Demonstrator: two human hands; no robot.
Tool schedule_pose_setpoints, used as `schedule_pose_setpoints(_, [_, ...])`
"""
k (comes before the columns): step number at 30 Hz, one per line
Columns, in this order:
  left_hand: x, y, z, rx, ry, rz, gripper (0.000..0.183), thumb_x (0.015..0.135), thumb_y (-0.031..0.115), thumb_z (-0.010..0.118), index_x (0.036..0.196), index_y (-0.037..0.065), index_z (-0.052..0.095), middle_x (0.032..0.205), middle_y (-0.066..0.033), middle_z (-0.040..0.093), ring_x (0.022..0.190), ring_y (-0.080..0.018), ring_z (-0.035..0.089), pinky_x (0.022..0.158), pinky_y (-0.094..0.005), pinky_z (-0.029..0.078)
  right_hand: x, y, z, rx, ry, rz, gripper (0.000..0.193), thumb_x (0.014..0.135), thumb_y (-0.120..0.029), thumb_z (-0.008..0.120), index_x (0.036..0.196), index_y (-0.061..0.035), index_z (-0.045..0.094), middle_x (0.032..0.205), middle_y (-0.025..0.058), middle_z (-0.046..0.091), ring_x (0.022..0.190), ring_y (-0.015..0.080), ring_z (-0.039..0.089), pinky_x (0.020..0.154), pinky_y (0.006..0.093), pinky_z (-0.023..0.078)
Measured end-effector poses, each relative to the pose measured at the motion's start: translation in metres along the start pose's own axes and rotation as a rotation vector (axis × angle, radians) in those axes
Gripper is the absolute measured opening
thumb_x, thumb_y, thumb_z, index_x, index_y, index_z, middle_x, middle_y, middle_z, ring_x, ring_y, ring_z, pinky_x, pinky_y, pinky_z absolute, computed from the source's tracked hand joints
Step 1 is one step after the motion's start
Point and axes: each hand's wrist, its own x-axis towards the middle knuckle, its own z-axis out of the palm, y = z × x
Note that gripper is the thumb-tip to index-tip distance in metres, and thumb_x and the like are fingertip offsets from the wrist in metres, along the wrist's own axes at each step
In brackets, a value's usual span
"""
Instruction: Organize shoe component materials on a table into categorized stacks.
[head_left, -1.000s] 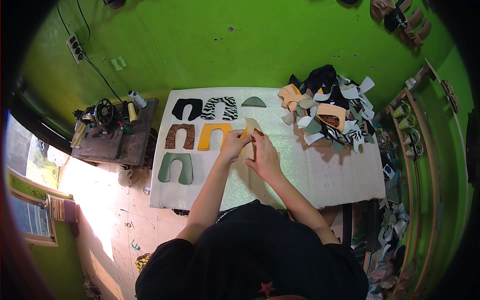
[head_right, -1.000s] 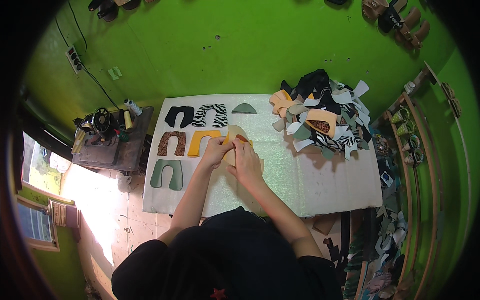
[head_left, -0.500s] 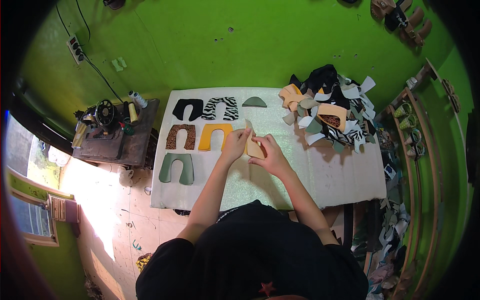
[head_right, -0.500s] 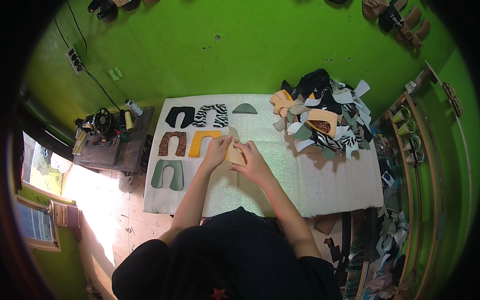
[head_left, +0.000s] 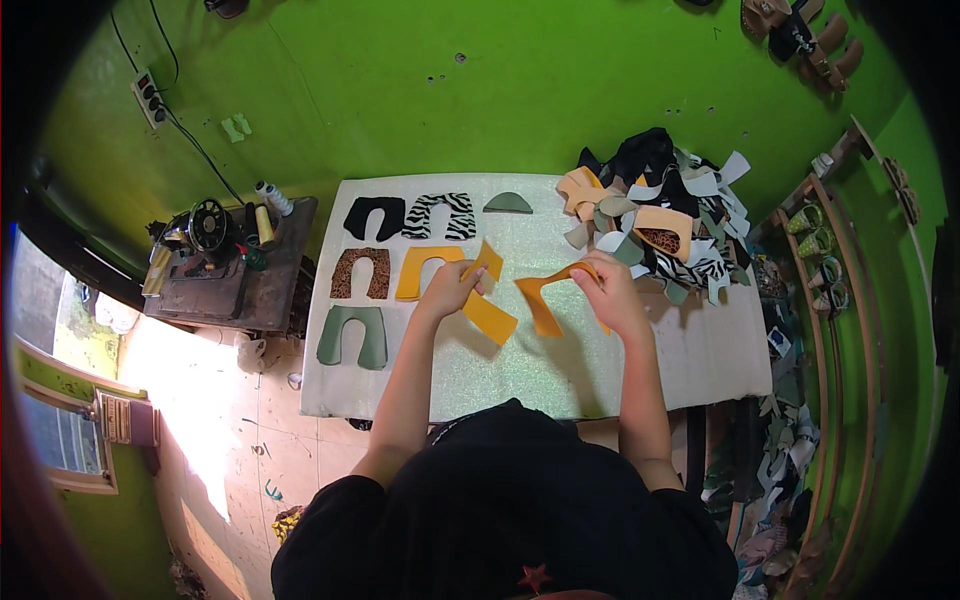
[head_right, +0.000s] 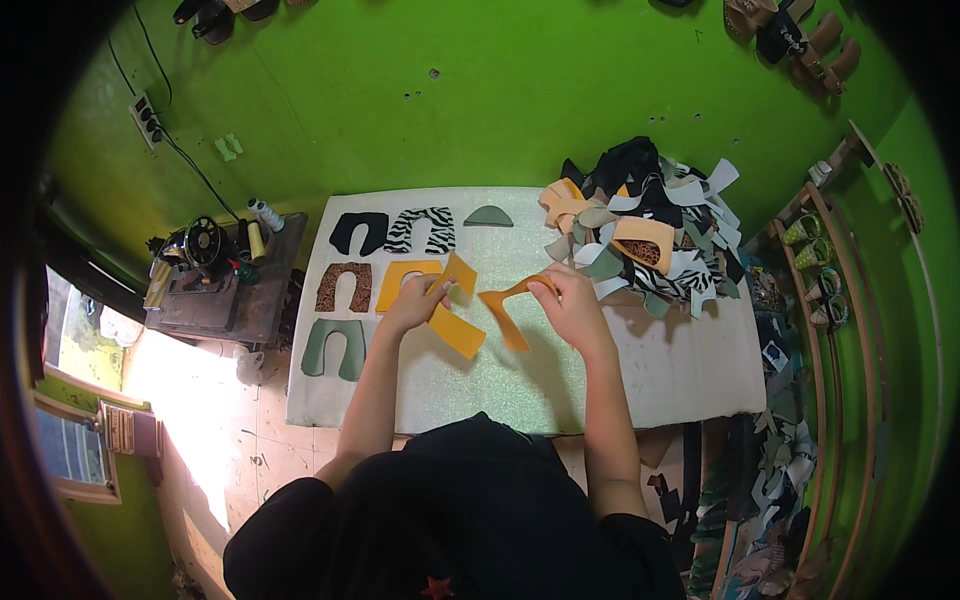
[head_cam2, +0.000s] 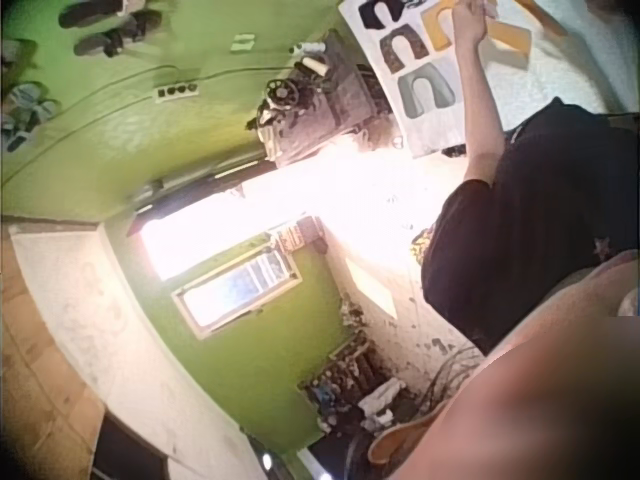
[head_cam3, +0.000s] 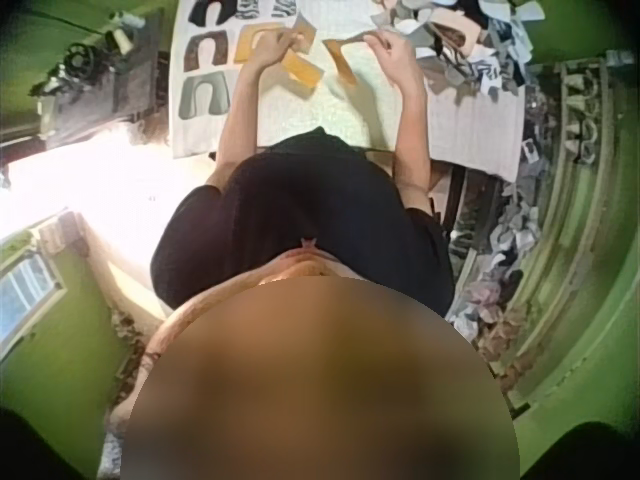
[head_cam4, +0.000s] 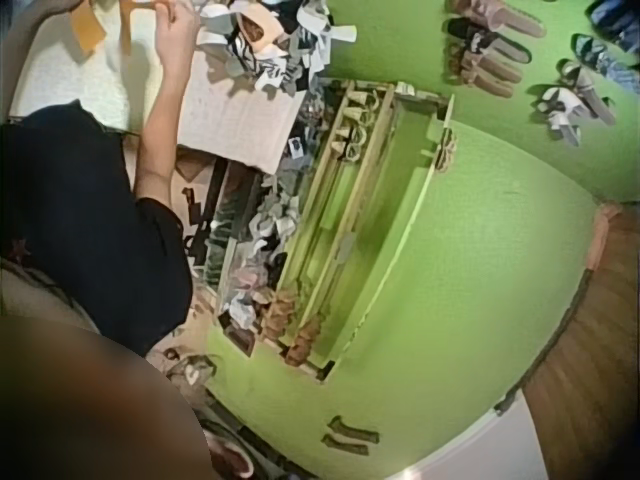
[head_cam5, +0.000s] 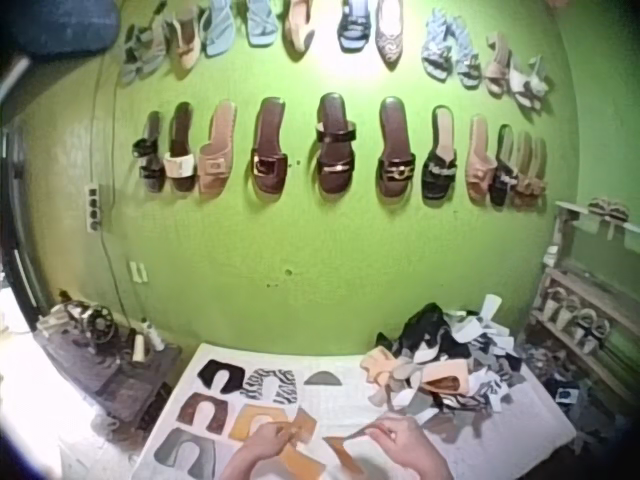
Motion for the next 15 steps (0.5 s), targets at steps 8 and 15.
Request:
schedule_pose_setpoints(8, [0.005,0.0,0.0,-0.465,-0.348,0.136,0.031,0.091,0.016,0.041,0.111,-0.004,0.053,0.102,-0.0108,0.061,0.09,-0.0137,0.057,0.082,-0.025,0.043,0.012,-0.041,-0.012,0.385,-0.577,0.17,0.016,0.079,-0.008,0.058,0.093,0.0,0.061,0.076,0.0022,0.06,0.067,0.0063,0.051,0.061,0.022,0.042])
schedule_pose_setpoints(15, [-0.011,0.028,-0.003,-0.768,-0.717,0.066,0.04,0.093,0.023,0.039,0.118,-0.007,0.045,0.107,-0.0192,0.058,0.094,-0.0206,0.059,0.085,-0.0289,0.045,0.019,-0.045,0.019,0.19,-0.34,0.219,0.016,0.077,-0.014,0.062,0.083,0.0006,0.059,0.068,0.0052,0.058,0.059,0.0094,0.051,0.054,0.0239,0.04])
